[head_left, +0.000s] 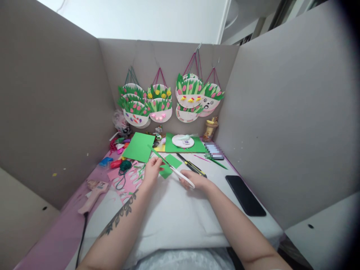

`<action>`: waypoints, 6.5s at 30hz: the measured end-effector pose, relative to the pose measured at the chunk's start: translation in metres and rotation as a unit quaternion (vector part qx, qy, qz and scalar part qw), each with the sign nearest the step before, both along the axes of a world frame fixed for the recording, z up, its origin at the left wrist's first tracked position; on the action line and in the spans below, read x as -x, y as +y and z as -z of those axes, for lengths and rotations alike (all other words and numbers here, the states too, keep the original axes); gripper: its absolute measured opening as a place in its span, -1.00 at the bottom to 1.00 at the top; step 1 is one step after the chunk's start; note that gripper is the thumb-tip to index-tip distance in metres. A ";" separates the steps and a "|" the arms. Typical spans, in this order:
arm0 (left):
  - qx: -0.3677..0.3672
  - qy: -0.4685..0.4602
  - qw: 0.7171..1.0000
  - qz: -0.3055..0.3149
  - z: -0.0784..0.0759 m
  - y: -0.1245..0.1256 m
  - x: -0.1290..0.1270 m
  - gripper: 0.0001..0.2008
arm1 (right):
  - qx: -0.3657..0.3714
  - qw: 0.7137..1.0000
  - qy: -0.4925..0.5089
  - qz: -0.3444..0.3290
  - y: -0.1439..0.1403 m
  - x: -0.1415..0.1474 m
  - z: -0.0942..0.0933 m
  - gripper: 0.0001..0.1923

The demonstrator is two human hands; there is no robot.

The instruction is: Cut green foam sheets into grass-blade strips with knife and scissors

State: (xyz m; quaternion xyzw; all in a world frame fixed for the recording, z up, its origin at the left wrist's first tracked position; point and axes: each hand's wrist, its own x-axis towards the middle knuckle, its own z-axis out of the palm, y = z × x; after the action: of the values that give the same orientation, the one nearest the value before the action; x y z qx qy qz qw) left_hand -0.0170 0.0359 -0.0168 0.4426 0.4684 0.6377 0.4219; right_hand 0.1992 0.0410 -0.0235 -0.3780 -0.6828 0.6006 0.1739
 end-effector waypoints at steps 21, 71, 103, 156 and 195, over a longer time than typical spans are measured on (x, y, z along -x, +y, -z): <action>0.015 0.017 0.998 -0.052 -0.009 -0.003 0.007 -0.73 | -0.017 0.999 -0.035 -0.012 0.002 -0.003 -0.003 -0.83; 0.035 -0.011 0.998 -0.053 -0.007 -0.001 0.004 -0.71 | -0.021 0.999 -0.023 0.008 -0.013 0.010 -0.015 -0.84; 0.042 -0.010 0.997 -0.067 -0.011 -0.001 0.007 -0.71 | -0.046 0.998 -0.033 0.013 -0.010 0.009 -0.010 -0.88; 0.065 0.055 0.994 0.071 -0.029 -0.010 0.012 -0.77 | -0.133 0.979 -0.084 0.133 0.003 0.004 0.003 -0.79; 0.055 0.099 0.978 0.174 -0.005 -0.016 -0.021 -0.66 | -0.114 0.975 0.099 0.163 -0.013 0.031 -0.002 -0.62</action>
State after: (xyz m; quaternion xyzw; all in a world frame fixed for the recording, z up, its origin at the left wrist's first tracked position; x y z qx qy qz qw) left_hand 0.0039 0.0195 -0.0118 0.5544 0.4582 0.4804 0.5019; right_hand 0.1684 0.0279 -0.0213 -0.4003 -0.6554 0.5170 0.3780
